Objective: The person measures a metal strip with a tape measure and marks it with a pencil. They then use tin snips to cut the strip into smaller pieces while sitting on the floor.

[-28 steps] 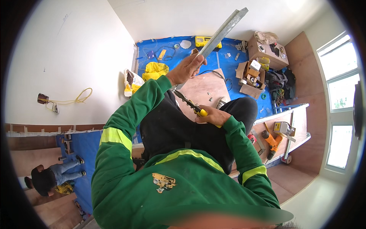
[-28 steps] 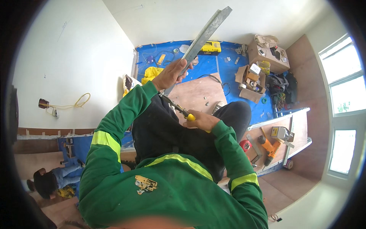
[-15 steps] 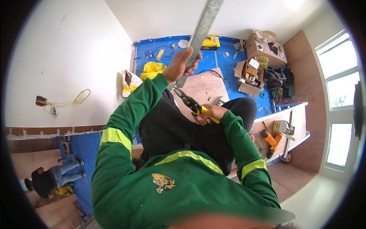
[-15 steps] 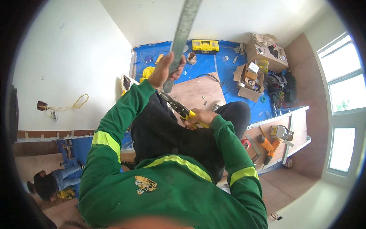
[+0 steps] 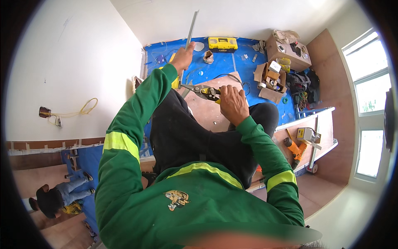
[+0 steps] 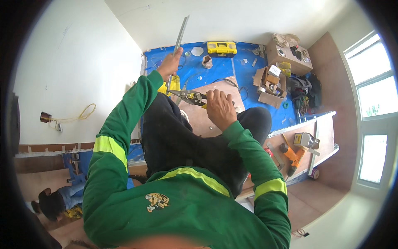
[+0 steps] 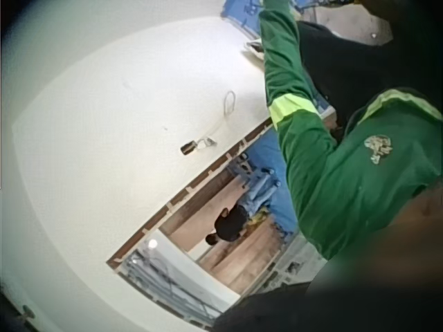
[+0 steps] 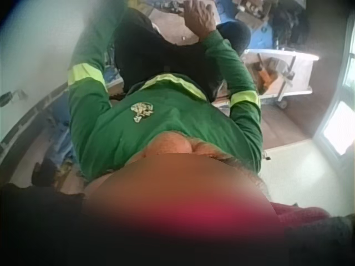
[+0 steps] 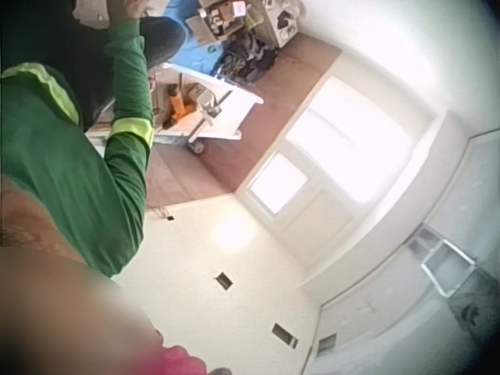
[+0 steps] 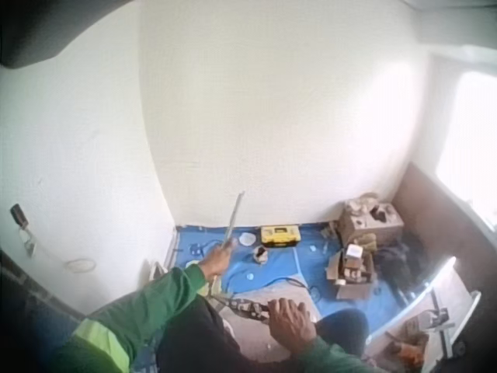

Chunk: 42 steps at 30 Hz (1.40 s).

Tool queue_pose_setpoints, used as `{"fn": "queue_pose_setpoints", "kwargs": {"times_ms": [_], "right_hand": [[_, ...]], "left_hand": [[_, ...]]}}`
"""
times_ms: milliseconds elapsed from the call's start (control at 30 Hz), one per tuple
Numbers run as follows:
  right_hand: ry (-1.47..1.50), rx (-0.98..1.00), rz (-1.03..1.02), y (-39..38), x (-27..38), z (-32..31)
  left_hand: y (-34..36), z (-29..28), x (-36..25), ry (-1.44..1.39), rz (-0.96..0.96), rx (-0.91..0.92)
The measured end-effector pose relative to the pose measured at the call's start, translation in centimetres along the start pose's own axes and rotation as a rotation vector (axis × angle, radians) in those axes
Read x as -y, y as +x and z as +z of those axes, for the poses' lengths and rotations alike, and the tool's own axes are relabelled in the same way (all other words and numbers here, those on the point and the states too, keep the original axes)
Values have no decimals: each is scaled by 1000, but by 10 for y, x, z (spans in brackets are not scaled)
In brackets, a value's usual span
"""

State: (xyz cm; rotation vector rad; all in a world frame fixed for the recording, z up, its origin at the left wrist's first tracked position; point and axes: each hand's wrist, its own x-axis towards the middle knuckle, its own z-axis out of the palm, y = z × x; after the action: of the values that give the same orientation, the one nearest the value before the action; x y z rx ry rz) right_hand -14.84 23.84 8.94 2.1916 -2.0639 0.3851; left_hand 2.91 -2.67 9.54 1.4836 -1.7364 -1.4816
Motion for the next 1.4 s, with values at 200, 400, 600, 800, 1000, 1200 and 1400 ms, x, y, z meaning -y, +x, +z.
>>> {"fn": "queue_pose_setpoints", "kwargs": {"times_ms": [200,400,600,800,1000,1200,1400], "right_hand": [[293,252,-99,3,-31,-2],[1850,1474,169,-31,-23,-9],[1745,1005,255,-41,-11,-36],[1822,951,264,-42,-3,-68],[1918,984,254,-35,14,-68],[1886,913,349,-26,27,-66],[2045,748,395,-33,52,-42]], "left_hand": [[-30,8,-9,-332,-72,88],[-93,4,-38,-516,466,504],[-104,-5,-66,-651,523,304],[-92,-24,-80,-923,611,76],[-106,-26,-97,-957,704,7],[-118,-22,-108,-909,778,-26],[-113,-8,-108,-1068,805,-249]]}}
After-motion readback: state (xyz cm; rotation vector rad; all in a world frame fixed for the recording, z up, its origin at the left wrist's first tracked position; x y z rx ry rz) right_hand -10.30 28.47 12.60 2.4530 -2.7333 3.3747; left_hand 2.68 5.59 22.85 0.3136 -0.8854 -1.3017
